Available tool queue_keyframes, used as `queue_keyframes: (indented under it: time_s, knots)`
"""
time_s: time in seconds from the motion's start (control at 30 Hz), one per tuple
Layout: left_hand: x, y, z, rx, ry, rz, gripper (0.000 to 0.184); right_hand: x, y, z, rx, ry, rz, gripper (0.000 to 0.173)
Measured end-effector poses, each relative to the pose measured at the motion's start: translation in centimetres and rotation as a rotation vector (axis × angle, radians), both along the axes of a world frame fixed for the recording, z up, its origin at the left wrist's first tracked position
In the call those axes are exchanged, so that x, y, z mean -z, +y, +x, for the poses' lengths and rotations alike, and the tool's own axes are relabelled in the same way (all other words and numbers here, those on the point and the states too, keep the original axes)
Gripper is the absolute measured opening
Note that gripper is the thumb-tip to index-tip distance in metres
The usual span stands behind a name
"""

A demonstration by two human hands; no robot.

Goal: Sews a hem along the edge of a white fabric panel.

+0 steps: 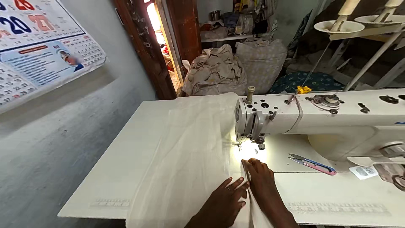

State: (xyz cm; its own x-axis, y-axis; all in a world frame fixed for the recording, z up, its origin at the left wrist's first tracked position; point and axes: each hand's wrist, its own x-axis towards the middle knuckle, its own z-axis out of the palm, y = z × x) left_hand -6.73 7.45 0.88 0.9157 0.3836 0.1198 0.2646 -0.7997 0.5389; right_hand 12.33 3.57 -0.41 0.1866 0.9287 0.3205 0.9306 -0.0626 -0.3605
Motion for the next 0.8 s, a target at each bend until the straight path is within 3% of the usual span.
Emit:
queue_keyframes:
  time_s: [0.17,0.27,0.37,0.47,0.53,0.63,0.7,0.8]
  knots:
    - [-0.1,3.7,0.6,0.02,0.056,0.042,0.039,0.1,1.6,0.4,-0.026,0.026,0.059,0.036]
    - [-0.5,4.5,0.5,-0.022,0.103,0.087,0.042,-0.5,1.2,0.9,-0.084,0.095,0.044,0.036]
    - [-0.3,2.5,-0.7,-0.122,0.146,0.086,0.047,-0.4,-3.1,2.2,-0.184,0.368,0.002,0.042]
    - [0.5,-0.7,-2.4,-0.231,0.08,0.07,0.045,0.8,-9.9,1.5,-0.28,0.666,0.258,0.055]
    - [0.5,-3.4,-3.1,-0.266,-0.112,-0.066,0.039,1.4,-13.1,0.1,-0.346,0.667,0.35,0.045]
    - [-1.1,-7.0,-2.7,-0.243,-0.418,-0.374,0.035,0.8,-14.9,-1.1,-0.386,0.425,0.405,0.009]
    - [-2.2,-8.8,-2.3,-0.242,-0.539,-0.626,0.03,-0.5,-14.8,-1.0,-0.433,0.262,0.411,0.006]
    - [-3.1,-10.5,-1.9,-0.389,-0.665,-1.03,0.015,-2.5,-14.3,-0.4,-0.555,0.156,0.38,0.012]
